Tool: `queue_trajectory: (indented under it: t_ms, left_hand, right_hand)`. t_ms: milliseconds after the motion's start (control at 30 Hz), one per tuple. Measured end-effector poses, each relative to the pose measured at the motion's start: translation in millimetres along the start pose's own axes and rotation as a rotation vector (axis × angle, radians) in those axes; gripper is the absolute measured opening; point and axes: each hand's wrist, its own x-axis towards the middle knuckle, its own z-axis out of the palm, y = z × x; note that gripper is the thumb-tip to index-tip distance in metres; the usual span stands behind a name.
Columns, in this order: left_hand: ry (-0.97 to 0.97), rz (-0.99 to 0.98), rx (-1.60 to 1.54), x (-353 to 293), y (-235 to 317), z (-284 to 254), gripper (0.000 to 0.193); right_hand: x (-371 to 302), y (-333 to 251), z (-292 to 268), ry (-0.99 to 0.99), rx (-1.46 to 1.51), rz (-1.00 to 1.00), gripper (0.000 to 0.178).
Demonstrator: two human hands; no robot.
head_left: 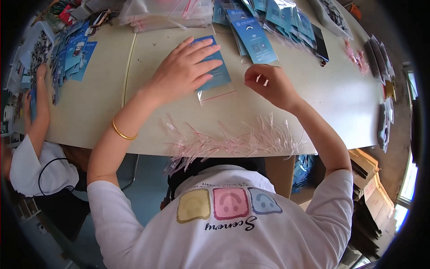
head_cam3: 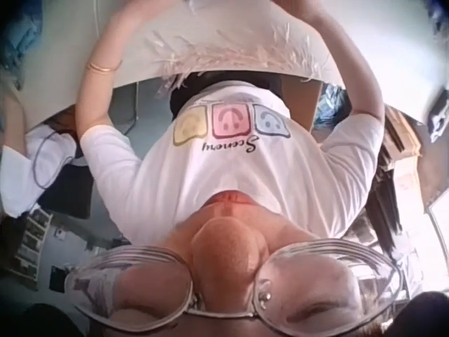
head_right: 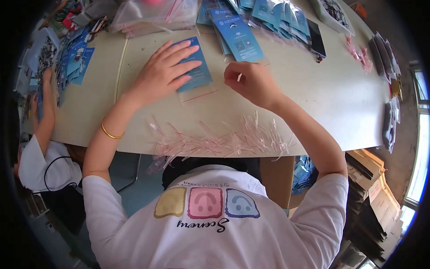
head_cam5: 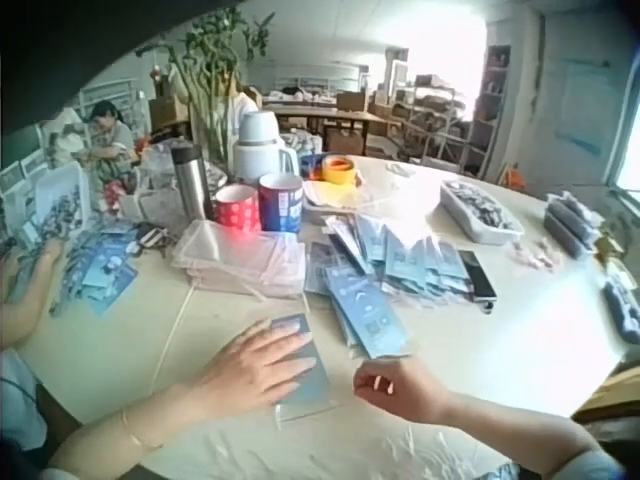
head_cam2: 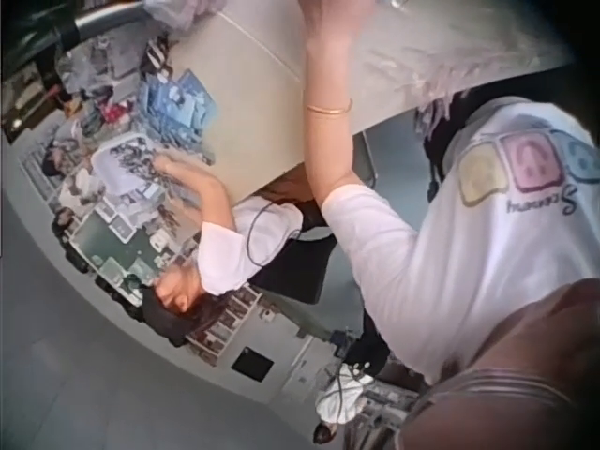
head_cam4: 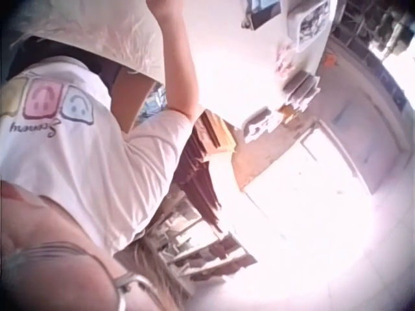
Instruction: The person places blue packets into small plastic bags and seals them by hand.
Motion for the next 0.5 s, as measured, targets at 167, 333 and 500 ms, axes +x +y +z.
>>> queue_trajectory:
  t_ms: [167,333,500]
  left_hand:
    - [-0.203,-0.078,-0.193,-7,22,44,0.063]
    - [-0.258,-0.068,-0.263,-3,23,36,0.068]
    - [-0.28,-0.055,-0.276,0,19,34,0.07]
  right_hand:
    - [-21,-8,15,0.003,-0.081,-0.153,0.013]
    - [-14,-1,22,-0.021,-0.032,-0.159,0.016]
    - [-6,-3,16,-0.152,-0.126,-0.179,0.009]
